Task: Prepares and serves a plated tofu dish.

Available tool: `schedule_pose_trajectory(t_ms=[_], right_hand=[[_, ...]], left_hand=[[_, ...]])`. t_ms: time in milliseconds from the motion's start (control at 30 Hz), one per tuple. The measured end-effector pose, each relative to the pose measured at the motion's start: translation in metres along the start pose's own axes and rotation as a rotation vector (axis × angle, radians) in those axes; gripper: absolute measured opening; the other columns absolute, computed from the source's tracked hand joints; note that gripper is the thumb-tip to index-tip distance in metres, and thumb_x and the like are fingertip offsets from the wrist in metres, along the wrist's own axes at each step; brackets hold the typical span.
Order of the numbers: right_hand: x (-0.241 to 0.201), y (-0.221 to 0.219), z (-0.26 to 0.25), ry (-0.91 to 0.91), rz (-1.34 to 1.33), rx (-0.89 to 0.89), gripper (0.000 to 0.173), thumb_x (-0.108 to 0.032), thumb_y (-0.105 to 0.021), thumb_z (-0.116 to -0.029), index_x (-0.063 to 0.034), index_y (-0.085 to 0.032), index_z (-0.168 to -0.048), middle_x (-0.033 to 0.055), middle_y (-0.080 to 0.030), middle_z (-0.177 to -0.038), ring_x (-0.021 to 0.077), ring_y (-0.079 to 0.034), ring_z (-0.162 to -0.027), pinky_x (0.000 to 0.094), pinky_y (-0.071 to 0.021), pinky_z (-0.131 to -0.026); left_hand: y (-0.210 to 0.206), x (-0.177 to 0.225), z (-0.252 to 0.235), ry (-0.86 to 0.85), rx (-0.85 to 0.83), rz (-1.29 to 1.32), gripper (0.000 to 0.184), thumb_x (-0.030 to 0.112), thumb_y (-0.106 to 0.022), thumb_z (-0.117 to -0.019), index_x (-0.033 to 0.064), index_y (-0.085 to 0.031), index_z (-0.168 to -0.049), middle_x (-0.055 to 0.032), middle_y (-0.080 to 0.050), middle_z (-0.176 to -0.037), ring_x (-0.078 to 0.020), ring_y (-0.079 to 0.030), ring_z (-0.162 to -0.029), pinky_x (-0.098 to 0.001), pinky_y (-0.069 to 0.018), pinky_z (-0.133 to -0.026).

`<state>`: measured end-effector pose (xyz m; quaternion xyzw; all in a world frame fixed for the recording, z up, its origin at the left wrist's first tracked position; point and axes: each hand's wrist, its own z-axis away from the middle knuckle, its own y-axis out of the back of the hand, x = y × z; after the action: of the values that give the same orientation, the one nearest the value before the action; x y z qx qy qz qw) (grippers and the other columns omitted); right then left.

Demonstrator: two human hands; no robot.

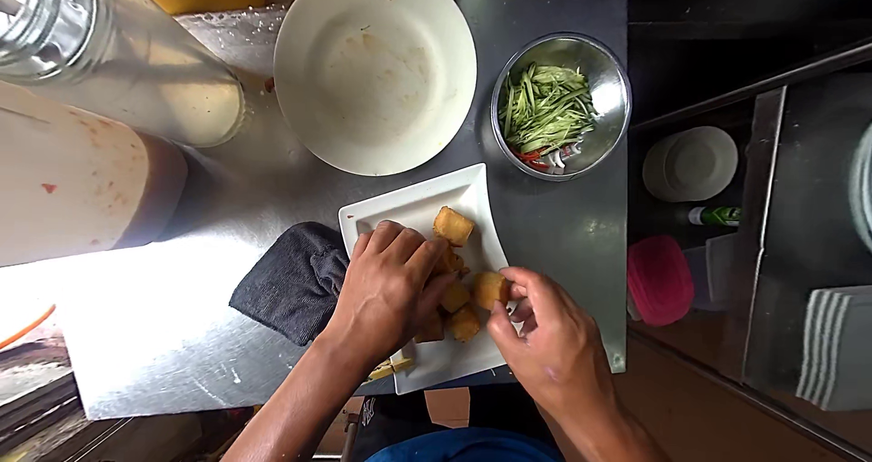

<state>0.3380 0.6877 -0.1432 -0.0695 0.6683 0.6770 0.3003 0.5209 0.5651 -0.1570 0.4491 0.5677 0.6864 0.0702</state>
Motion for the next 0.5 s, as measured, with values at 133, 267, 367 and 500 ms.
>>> schedule_pose_trajectory(t_ms=[133, 267, 367, 500], right_hand=[[0.005, -0.001, 0.011, -0.007, -0.054, 0.036, 0.036, -0.020, -0.060, -0.0900, -0.0059, -0.074, -0.120, 0.0045, -0.065, -0.091, 0.0051, -0.061, -0.068, 0.0180, -0.0532, -0.057], [-0.004, -0.007, 0.016, -0.035, -0.091, 0.042, 0.032, -0.019, -0.059, -0.0959, -0.0055, -0.075, -0.120, 0.0072, -0.066, -0.099, 0.0041, -0.062, -0.072, 0.0160, -0.0540, -0.060], [-0.007, -0.014, 0.019, -0.047, -0.127, 0.077, 0.028, -0.017, -0.058, -0.0974, -0.0044, -0.076, -0.116, 0.0073, -0.069, -0.097, 0.0057, -0.064, -0.073, 0.0176, -0.0554, -0.062], [-0.007, -0.021, 0.017, -0.050, -0.089, 0.112, 0.024, -0.019, -0.060, -0.0973, -0.0061, -0.076, -0.109, 0.0066, -0.067, -0.094, 0.0087, -0.062, -0.068, 0.0214, -0.0536, -0.057]], left_hand=[[0.003, 0.004, -0.010, -0.083, -0.068, -0.037, 0.029, 0.033, -0.064, -0.0963, 0.0155, -0.076, -0.115, -0.0059, -0.067, -0.101, -0.0270, -0.062, -0.104, -0.0430, -0.0494, -0.090], [0.005, 0.000, -0.004, -0.024, -0.077, -0.030, 0.035, 0.041, -0.066, -0.0967, 0.0129, -0.074, -0.116, -0.0044, -0.071, -0.100, -0.0256, -0.065, -0.100, -0.0426, -0.0515, -0.084], [0.011, 0.000, -0.007, 0.050, -0.023, -0.029, 0.040, 0.047, -0.066, -0.0956, 0.0111, -0.073, -0.111, -0.0053, -0.073, -0.101, -0.0264, -0.066, -0.103, -0.0455, -0.0516, -0.087], [0.014, 0.005, -0.041, 0.062, -0.137, -0.032, 0.050, 0.047, -0.071, -0.0919, 0.0114, -0.068, -0.126, -0.0108, -0.069, -0.110, -0.0315, -0.066, -0.102, -0.0488, -0.0543, -0.082]])
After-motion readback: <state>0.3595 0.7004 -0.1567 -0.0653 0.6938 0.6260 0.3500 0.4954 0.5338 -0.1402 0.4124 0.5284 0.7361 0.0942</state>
